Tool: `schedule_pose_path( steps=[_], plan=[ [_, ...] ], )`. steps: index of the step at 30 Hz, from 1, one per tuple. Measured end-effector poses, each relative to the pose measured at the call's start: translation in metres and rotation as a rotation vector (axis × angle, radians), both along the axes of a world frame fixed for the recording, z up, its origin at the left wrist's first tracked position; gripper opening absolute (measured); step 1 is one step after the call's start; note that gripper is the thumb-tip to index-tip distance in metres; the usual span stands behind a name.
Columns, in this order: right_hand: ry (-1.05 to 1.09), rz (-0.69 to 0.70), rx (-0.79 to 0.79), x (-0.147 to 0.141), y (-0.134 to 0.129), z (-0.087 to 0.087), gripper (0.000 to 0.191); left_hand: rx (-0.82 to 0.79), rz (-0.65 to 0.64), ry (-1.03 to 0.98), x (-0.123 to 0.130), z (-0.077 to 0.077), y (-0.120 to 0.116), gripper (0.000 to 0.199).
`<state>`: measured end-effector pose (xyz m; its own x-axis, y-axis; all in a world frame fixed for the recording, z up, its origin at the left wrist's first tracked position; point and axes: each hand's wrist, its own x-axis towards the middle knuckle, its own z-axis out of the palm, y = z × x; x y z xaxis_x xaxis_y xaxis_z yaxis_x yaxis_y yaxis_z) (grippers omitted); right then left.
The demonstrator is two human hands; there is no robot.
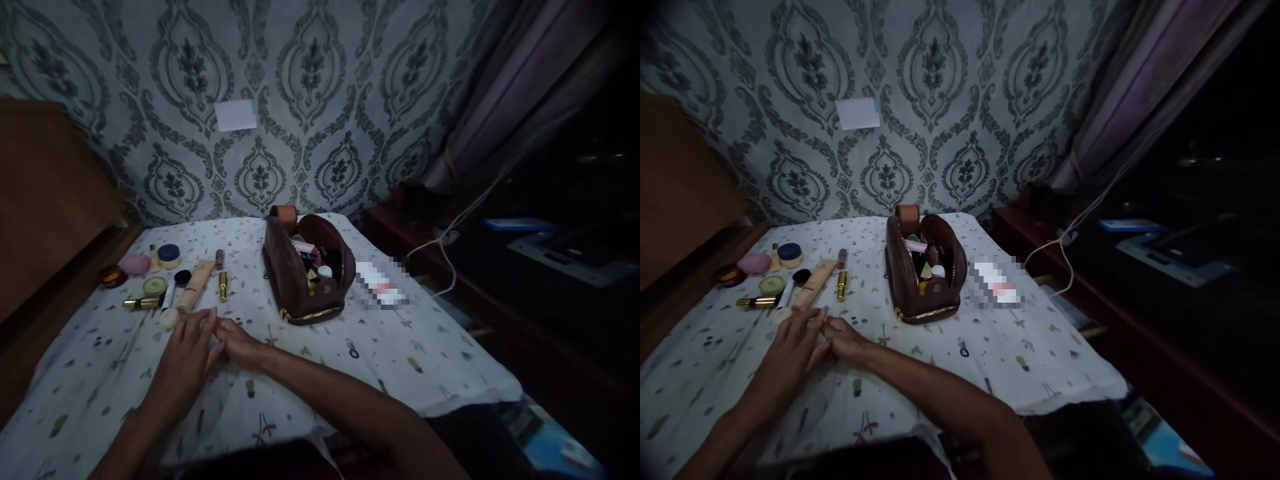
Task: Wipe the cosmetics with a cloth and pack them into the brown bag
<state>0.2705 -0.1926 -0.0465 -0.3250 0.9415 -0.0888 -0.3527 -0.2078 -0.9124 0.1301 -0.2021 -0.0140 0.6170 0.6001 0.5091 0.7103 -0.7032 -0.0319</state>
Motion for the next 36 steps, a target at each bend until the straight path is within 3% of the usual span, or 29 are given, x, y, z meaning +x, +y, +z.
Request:
schedule_pose_path(
  steps=[5, 8, 10, 18, 25, 36],
  plan=[
    [0.076, 0.085, -0.064, 0.0, 0.004, -0.007, 0.039, -0.29, 0.065, -0.118, 0.004, 0.008, 0.029, 0.046],
    [0.087, 0.12, -0.039, 0.0, 0.004, -0.012, 0.044, -0.575, 0.056, -0.266, 0.001, 0.011, 0.045, 0.05],
    [0.106, 0.123, -0.024, 0.0, 0.004, -0.015, 0.05, -0.683, 0.069, -0.381, 0.0, 0.01, 0.053, 0.051],
    [0.202, 0.039, 0.052, -0.002, 0.008, -0.017, 0.054, -0.673, 0.189, -0.762, 0.014, 0.001, 0.066, 0.044],
    [0.231, 0.006, 0.052, -0.003, 0.008, -0.014, 0.049, -0.832, 0.379, -0.983, 0.013, -0.003, 0.071, 0.049],
    [0.224, -0.311, 0.098, 0.003, 0.016, -0.017, 0.047, -1.086, 0.1, -0.891, 0.007, -0.004, 0.061, 0.05]
  ],
)
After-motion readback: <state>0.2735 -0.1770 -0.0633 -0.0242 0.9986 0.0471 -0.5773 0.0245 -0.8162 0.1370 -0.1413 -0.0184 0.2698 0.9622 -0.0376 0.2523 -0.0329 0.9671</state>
